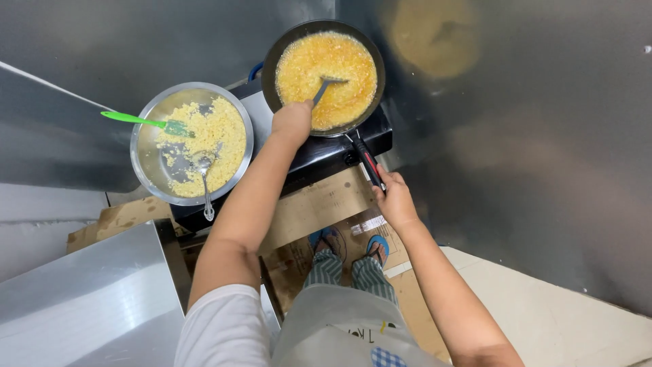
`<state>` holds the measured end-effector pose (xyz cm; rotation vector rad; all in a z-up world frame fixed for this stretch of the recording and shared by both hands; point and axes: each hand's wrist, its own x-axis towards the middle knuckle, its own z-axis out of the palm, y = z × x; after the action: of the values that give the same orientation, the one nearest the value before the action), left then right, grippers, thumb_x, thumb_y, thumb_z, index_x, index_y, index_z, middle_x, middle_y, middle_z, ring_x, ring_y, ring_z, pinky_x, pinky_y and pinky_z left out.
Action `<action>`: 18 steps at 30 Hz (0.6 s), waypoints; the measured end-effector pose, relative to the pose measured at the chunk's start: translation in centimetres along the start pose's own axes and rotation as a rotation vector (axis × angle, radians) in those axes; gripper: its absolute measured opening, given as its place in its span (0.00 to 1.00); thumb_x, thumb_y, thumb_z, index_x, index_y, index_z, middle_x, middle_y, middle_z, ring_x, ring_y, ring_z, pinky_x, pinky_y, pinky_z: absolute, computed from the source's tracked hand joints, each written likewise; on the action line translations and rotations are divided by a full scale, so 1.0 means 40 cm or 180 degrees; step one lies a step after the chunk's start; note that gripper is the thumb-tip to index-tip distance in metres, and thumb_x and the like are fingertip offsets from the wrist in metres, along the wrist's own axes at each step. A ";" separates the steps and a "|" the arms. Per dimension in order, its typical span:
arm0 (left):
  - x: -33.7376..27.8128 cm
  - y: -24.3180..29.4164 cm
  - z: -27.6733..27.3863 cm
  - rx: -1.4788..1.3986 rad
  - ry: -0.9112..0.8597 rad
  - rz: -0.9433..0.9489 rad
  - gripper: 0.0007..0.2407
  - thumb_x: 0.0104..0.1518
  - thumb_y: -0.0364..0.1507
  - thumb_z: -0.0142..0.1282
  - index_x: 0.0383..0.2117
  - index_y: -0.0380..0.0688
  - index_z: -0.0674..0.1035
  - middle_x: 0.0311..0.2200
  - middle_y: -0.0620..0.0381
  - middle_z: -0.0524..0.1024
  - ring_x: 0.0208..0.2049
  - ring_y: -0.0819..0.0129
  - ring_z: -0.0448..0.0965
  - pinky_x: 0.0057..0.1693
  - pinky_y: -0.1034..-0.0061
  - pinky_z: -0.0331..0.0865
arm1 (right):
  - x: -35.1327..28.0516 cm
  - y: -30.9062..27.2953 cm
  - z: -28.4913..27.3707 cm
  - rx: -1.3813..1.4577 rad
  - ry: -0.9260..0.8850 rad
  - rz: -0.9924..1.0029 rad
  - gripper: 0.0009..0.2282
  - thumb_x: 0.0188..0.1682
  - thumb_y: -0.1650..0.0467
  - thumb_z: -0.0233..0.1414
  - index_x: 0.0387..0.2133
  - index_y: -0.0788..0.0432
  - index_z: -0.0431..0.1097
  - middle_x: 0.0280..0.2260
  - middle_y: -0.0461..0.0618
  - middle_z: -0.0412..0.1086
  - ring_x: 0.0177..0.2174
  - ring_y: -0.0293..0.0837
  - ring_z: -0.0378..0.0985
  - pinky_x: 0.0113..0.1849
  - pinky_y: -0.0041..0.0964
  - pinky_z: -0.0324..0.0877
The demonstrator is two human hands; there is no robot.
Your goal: Stirring ingredients in a frying pan and a pot on a stove while managing food trays.
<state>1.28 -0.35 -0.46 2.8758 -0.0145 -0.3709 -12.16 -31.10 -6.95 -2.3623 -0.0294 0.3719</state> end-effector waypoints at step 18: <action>-0.026 -0.103 0.026 0.0564 0.0109 -0.0001 0.10 0.64 0.21 0.49 0.48 0.41 0.81 0.36 0.41 0.82 0.39 0.42 0.87 0.46 0.47 0.80 | -0.003 -0.006 -0.002 -0.0007 0.0015 -0.0057 0.27 0.52 0.69 0.60 0.67 0.47 0.66 0.52 0.55 0.73 0.54 0.58 0.77 0.53 0.48 0.77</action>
<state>-0.07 3.46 -2.17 3.0566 -0.0430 -0.3362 -12.25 -30.98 -6.71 -2.3635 -0.0488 0.3577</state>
